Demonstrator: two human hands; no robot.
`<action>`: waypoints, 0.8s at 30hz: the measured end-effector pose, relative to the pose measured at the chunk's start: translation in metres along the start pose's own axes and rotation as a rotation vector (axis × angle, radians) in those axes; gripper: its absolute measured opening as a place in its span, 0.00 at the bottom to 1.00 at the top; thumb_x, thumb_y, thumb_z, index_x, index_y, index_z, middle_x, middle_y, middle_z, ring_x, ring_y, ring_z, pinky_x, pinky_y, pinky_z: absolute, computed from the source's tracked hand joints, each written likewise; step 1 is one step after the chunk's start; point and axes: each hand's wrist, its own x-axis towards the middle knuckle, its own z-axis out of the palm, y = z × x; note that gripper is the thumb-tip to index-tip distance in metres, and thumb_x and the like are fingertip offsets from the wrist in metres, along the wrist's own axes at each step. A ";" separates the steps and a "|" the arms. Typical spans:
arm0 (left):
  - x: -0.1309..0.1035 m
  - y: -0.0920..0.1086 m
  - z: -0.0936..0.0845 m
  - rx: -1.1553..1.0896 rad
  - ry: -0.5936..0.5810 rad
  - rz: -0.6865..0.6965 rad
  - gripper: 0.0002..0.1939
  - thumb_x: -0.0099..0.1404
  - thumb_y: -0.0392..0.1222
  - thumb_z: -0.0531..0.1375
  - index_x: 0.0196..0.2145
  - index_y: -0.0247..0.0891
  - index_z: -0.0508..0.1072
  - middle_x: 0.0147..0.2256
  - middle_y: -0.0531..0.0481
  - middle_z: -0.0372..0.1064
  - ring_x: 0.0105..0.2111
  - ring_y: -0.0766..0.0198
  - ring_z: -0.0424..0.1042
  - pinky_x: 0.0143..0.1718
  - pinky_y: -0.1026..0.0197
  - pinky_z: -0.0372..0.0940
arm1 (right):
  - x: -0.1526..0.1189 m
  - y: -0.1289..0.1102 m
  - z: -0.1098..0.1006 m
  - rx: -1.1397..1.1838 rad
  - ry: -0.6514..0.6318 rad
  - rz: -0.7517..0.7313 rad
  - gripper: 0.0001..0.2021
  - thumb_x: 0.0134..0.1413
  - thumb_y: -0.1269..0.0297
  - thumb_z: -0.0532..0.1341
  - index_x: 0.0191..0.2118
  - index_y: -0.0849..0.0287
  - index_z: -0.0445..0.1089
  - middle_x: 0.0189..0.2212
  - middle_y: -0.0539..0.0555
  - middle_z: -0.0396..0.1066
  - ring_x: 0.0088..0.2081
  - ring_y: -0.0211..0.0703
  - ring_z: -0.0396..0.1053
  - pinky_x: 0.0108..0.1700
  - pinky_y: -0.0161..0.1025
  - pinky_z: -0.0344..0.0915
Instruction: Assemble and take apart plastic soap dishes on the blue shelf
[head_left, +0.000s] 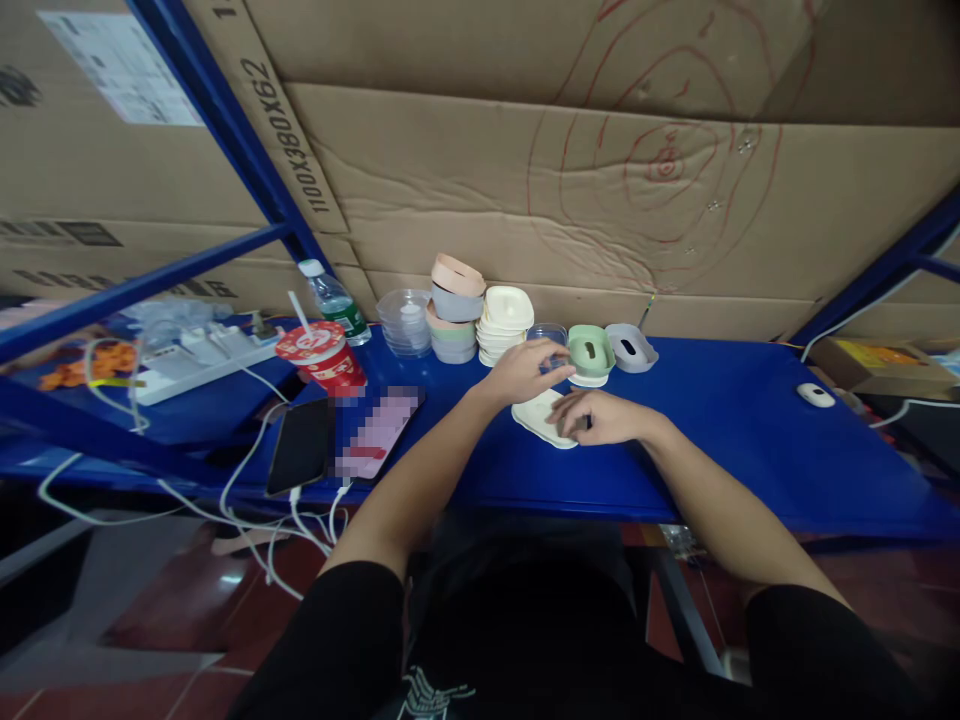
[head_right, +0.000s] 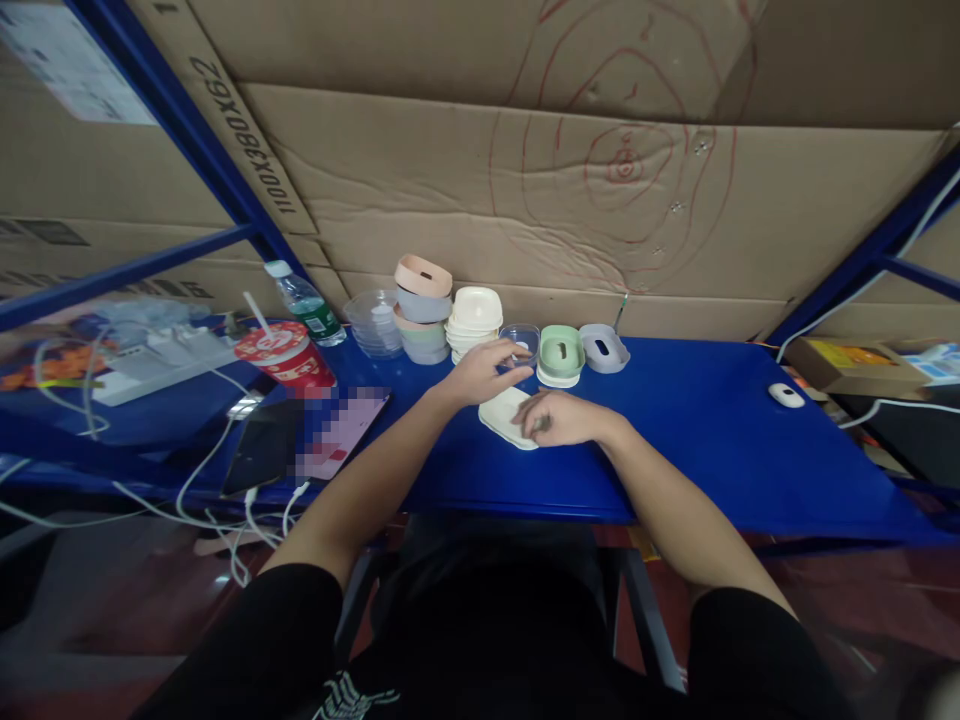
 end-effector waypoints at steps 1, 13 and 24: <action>0.000 -0.001 0.000 0.021 -0.110 -0.044 0.23 0.75 0.58 0.61 0.54 0.38 0.80 0.50 0.42 0.81 0.46 0.55 0.81 0.50 0.53 0.73 | 0.000 0.003 0.000 -0.013 0.010 0.004 0.05 0.55 0.69 0.68 0.35 0.54 0.83 0.44 0.57 0.86 0.54 0.52 0.81 0.58 0.50 0.75; -0.024 0.007 0.016 0.360 -0.526 -0.214 0.46 0.60 0.68 0.71 0.67 0.39 0.74 0.62 0.36 0.76 0.61 0.39 0.75 0.62 0.45 0.68 | -0.022 0.043 -0.036 -0.656 0.527 0.436 0.14 0.60 0.57 0.68 0.49 0.52 0.82 0.60 0.61 0.79 0.63 0.68 0.72 0.66 0.68 0.63; -0.016 0.012 0.009 0.382 -0.197 -0.162 0.44 0.67 0.68 0.67 0.70 0.39 0.69 0.65 0.33 0.70 0.64 0.40 0.71 0.64 0.44 0.66 | -0.021 0.021 -0.039 -0.306 1.060 0.347 0.19 0.64 0.40 0.61 0.42 0.51 0.70 0.47 0.60 0.80 0.48 0.56 0.77 0.53 0.53 0.74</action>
